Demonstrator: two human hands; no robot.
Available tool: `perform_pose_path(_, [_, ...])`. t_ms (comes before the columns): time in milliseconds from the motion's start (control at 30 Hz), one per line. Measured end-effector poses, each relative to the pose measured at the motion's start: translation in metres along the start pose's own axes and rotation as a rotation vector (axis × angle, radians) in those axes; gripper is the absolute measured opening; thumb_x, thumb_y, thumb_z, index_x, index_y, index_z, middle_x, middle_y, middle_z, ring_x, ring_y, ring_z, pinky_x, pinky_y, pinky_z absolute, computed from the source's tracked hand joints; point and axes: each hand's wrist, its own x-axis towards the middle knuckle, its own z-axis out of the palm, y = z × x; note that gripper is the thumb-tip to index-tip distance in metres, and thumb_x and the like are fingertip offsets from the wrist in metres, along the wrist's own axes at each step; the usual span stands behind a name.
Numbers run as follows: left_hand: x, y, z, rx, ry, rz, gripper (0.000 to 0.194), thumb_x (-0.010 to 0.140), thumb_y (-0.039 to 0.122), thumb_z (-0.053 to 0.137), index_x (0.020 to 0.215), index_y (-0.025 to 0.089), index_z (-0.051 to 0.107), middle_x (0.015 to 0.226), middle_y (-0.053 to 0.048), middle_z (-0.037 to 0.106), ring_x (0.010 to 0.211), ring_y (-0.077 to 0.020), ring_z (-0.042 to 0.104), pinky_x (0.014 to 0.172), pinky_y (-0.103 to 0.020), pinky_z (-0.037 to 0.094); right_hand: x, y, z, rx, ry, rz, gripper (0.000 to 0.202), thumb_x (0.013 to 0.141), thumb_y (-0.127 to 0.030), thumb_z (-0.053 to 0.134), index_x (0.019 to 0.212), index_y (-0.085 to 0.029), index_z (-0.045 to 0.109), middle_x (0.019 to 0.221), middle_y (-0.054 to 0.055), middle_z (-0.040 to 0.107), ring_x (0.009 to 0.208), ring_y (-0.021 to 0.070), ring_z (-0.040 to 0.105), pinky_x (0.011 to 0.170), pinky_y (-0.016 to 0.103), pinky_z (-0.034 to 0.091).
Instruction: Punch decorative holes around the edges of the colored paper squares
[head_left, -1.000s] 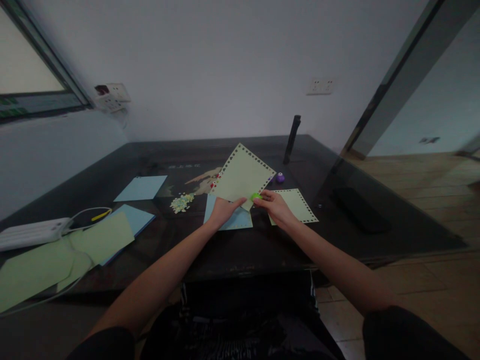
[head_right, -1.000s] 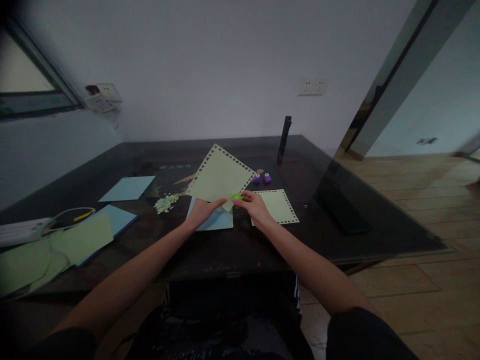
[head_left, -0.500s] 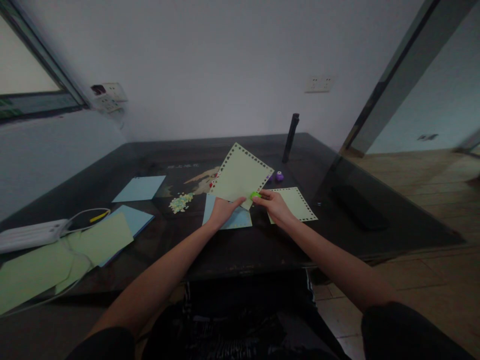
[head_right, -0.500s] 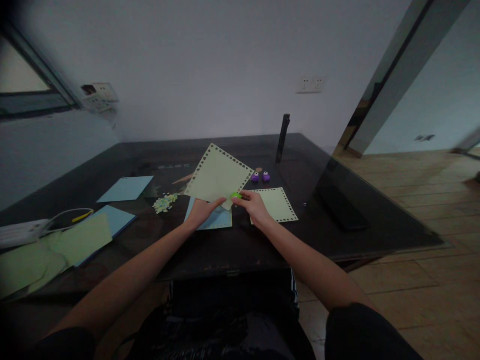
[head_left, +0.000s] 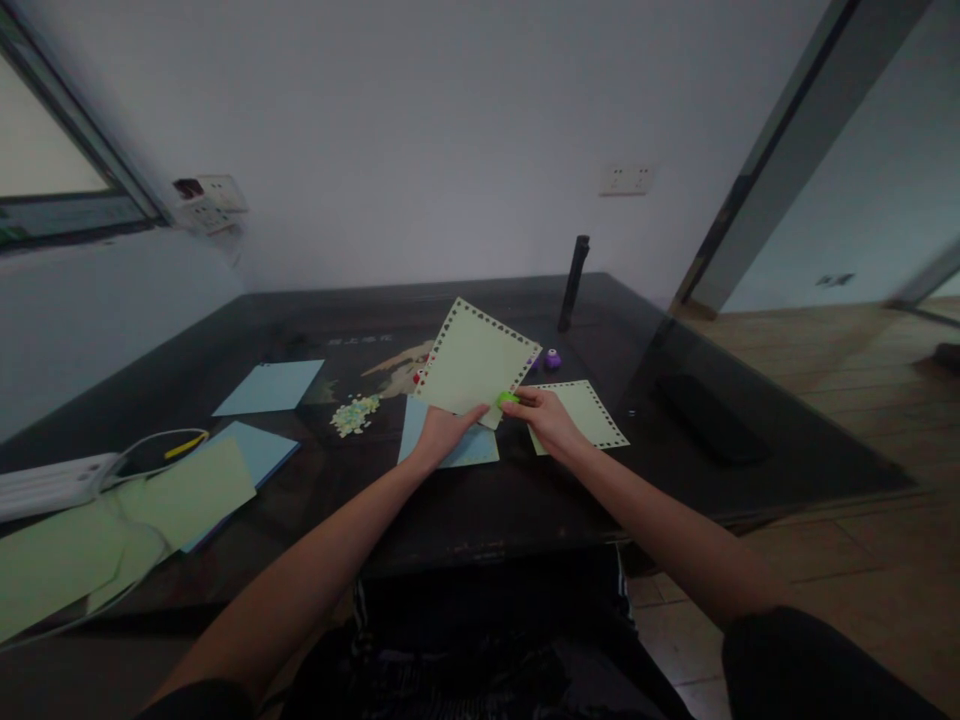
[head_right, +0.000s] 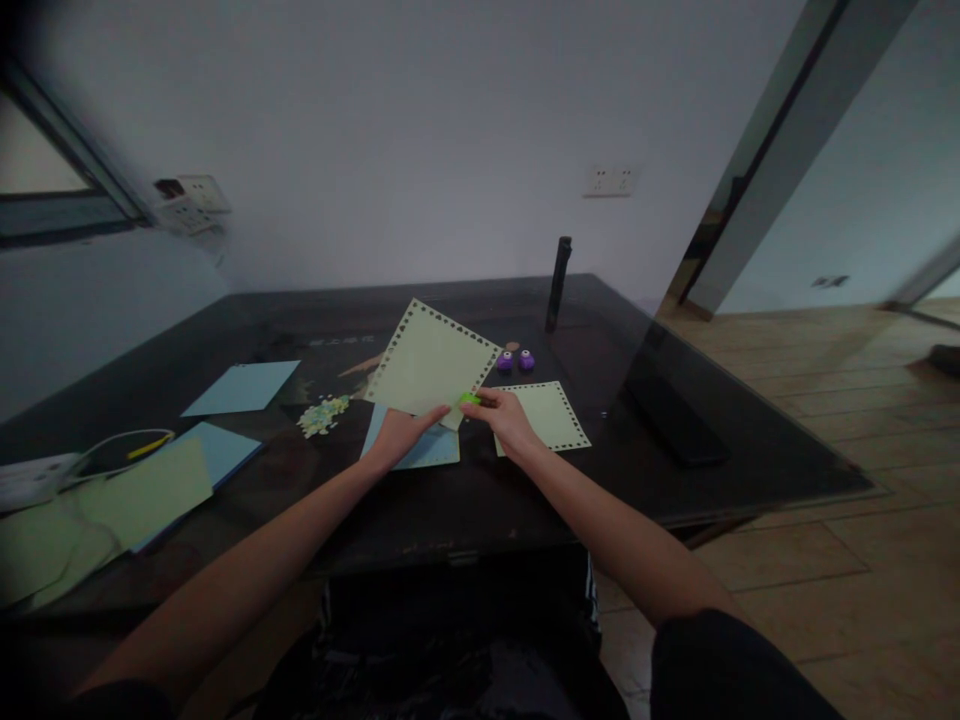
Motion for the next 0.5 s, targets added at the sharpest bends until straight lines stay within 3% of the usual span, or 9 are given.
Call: perform_pose_path(500, [-0.0005, -0.0082, 0.0037, 0.030, -0.039, 0.028, 0.045, 0.074, 0.029, 0.063, 0.118, 0.018, 0.057, 0.115, -0.009, 0.064, 0.125, -0.0213, 0.045, 0.110, -0.040, 0.024, 0.0035, 0.0043, -0.0036, -0.004, 0.024, 0.019, 0.029, 0.050, -0.031, 0.081, 0.075, -0.020, 0.072, 0.081, 0.003, 0.072, 0.076, 0.0186, 0.062, 0.085, 0.041, 0.046])
